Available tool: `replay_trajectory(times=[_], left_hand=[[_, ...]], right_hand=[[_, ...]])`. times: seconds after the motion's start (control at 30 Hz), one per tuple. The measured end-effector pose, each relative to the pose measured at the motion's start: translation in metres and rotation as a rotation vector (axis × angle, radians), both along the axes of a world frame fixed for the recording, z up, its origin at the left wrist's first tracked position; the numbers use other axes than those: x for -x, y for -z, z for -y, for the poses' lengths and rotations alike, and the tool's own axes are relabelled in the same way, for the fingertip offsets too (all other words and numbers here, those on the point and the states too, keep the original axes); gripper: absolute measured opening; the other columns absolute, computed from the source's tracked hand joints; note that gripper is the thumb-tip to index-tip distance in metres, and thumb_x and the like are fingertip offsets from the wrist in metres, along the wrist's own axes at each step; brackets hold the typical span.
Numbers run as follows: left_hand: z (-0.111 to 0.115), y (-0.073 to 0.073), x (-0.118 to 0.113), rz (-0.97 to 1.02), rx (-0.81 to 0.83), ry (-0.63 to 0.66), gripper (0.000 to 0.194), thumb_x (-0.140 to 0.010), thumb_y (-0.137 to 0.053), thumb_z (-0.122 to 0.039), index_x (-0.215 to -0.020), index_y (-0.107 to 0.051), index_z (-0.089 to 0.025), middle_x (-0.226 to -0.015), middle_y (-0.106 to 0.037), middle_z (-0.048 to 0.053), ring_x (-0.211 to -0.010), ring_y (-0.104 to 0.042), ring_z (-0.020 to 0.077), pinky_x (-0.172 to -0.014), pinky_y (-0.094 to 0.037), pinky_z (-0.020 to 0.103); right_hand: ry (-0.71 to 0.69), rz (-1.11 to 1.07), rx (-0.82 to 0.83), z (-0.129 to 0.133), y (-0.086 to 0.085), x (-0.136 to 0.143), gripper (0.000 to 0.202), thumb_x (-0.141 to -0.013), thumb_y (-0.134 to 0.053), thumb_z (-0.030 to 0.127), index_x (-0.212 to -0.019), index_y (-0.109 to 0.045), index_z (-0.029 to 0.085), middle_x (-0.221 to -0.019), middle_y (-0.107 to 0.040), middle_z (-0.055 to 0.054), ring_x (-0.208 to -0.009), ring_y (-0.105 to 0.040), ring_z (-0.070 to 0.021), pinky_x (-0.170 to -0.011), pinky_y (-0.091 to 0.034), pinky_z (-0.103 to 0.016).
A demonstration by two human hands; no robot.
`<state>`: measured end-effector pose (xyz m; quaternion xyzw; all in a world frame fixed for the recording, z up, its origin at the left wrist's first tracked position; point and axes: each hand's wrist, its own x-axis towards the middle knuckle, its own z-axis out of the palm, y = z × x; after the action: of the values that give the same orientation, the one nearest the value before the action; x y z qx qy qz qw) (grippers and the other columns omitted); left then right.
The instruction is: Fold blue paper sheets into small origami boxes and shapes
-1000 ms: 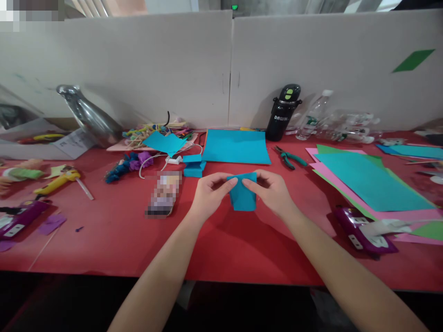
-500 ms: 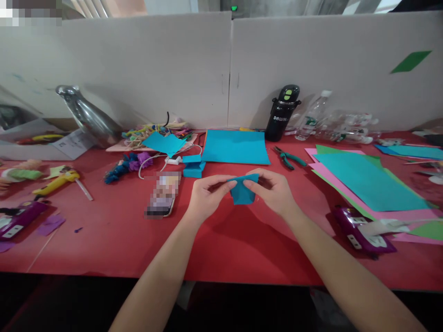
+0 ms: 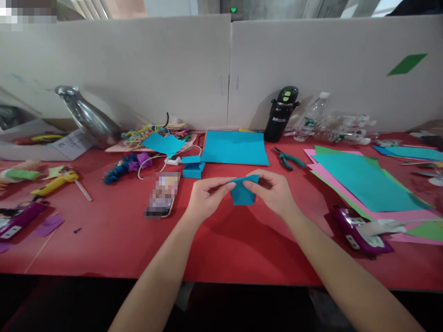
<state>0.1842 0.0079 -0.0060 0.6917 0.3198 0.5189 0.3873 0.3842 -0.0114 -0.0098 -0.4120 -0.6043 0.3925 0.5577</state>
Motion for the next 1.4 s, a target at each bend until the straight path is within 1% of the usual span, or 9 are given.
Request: replay_trajectory(times=[0.3, 0.43, 0.6, 0.83, 0.9, 1.0, 1.07, 1.13, 1.4], left_hand=[[-0.001, 0.003, 0.003, -0.043, -0.031, 0.024, 0.020, -0.089, -0.069, -0.028, -0.104, -0.078, -0.020, -0.101, -0.079, 0.006, -0.089, -0.076, 0.0218, -0.075, -0.062, 0.028], [-0.002, 0.004, 0.003, -0.074, -0.068, 0.009, 0.020, -0.090, -0.068, -0.028, -0.104, -0.078, -0.020, -0.101, -0.079, 0.006, -0.089, -0.075, 0.0212, -0.075, -0.061, 0.028], [-0.002, 0.002, 0.003, -0.115, -0.195, -0.029, 0.019, -0.091, -0.067, -0.025, -0.105, -0.078, -0.021, -0.100, -0.079, 0.006, -0.089, -0.076, 0.0198, -0.075, -0.061, 0.026], [0.000, 0.000, 0.004, -0.149, -0.361, -0.050, 0.022, -0.090, -0.066, -0.017, -0.109, -0.076, -0.022, -0.100, -0.079, 0.006, -0.087, -0.075, 0.0175, -0.077, -0.060, 0.025], [-0.001, 0.001, 0.005, -0.145, -0.395, -0.048, 0.023, -0.090, -0.064, -0.014, -0.109, -0.076, -0.022, -0.100, -0.079, 0.005, -0.087, -0.075, 0.0165, -0.078, -0.060, 0.024], [-0.002, 0.003, 0.006, -0.144, -0.444, -0.055, 0.027, -0.091, -0.060, -0.009, -0.109, -0.076, -0.023, -0.099, -0.079, 0.004, -0.087, -0.075, 0.0153, -0.077, -0.060, 0.024], [-0.002, 0.004, 0.007, -0.142, -0.452, -0.076, 0.030, -0.090, -0.059, -0.006, -0.108, -0.076, -0.023, -0.100, -0.079, 0.004, -0.087, -0.075, 0.0152, -0.077, -0.060, 0.024], [-0.002, 0.004, 0.008, -0.140, -0.437, -0.090, 0.033, -0.089, -0.058, -0.005, -0.108, -0.076, -0.024, -0.101, -0.079, 0.003, -0.088, -0.075, 0.0153, -0.078, -0.060, 0.024], [0.000, 0.001, 0.007, -0.133, -0.336, -0.085, 0.030, -0.089, -0.057, -0.008, -0.104, -0.078, -0.024, -0.100, -0.079, 0.004, -0.089, -0.076, 0.0174, -0.078, -0.061, 0.026]], right_hand=[[0.022, 0.014, -0.016, 0.000, -0.002, 0.000, 0.014, -0.080, -0.078, 0.033, -0.081, -0.072, 0.020, -0.079, -0.069, -0.001, -0.072, -0.062, -0.0148, -0.067, -0.053, -0.029], [0.020, 0.022, -0.044, 0.001, -0.003, 0.000, 0.010, -0.080, -0.078, 0.030, -0.081, -0.073, 0.021, -0.080, -0.070, -0.001, -0.072, -0.063, -0.0147, -0.068, -0.054, -0.028], [0.026, 0.011, -0.117, 0.001, -0.002, -0.001, 0.005, -0.079, -0.079, 0.024, -0.080, -0.074, 0.023, -0.083, -0.071, -0.001, -0.078, -0.065, -0.0155, -0.074, -0.053, -0.029], [0.003, 0.014, -0.191, 0.002, -0.005, 0.000, 0.004, -0.081, -0.078, 0.021, -0.082, -0.075, 0.024, -0.084, -0.073, -0.002, -0.078, -0.067, -0.0175, -0.072, -0.055, -0.033], [0.007, 0.047, -0.233, 0.002, -0.005, -0.002, 0.007, -0.081, -0.078, 0.020, -0.086, -0.076, 0.025, -0.087, -0.073, -0.003, -0.083, -0.068, -0.0191, -0.077, -0.055, -0.036], [0.011, 0.103, -0.312, 0.003, -0.006, -0.006, 0.016, -0.081, -0.078, 0.020, -0.095, -0.077, 0.027, -0.094, -0.074, -0.004, -0.091, -0.068, -0.0214, -0.084, -0.055, -0.040], [-0.004, 0.113, -0.346, 0.004, -0.008, -0.008, 0.020, -0.081, -0.077, 0.018, -0.099, -0.076, 0.028, -0.098, -0.074, -0.004, -0.094, -0.069, -0.0220, -0.086, -0.055, -0.042], [-0.027, 0.113, -0.362, 0.004, -0.009, -0.010, 0.020, -0.082, -0.077, 0.017, -0.098, -0.077, 0.029, -0.099, -0.075, -0.004, -0.094, -0.069, -0.0221, -0.086, -0.056, -0.043], [-0.002, 0.111, -0.400, 0.007, -0.012, -0.007, 0.017, -0.080, -0.079, 0.017, -0.090, -0.079, 0.030, -0.091, -0.076, -0.003, -0.086, -0.070, -0.0217, -0.079, -0.058, -0.041]])
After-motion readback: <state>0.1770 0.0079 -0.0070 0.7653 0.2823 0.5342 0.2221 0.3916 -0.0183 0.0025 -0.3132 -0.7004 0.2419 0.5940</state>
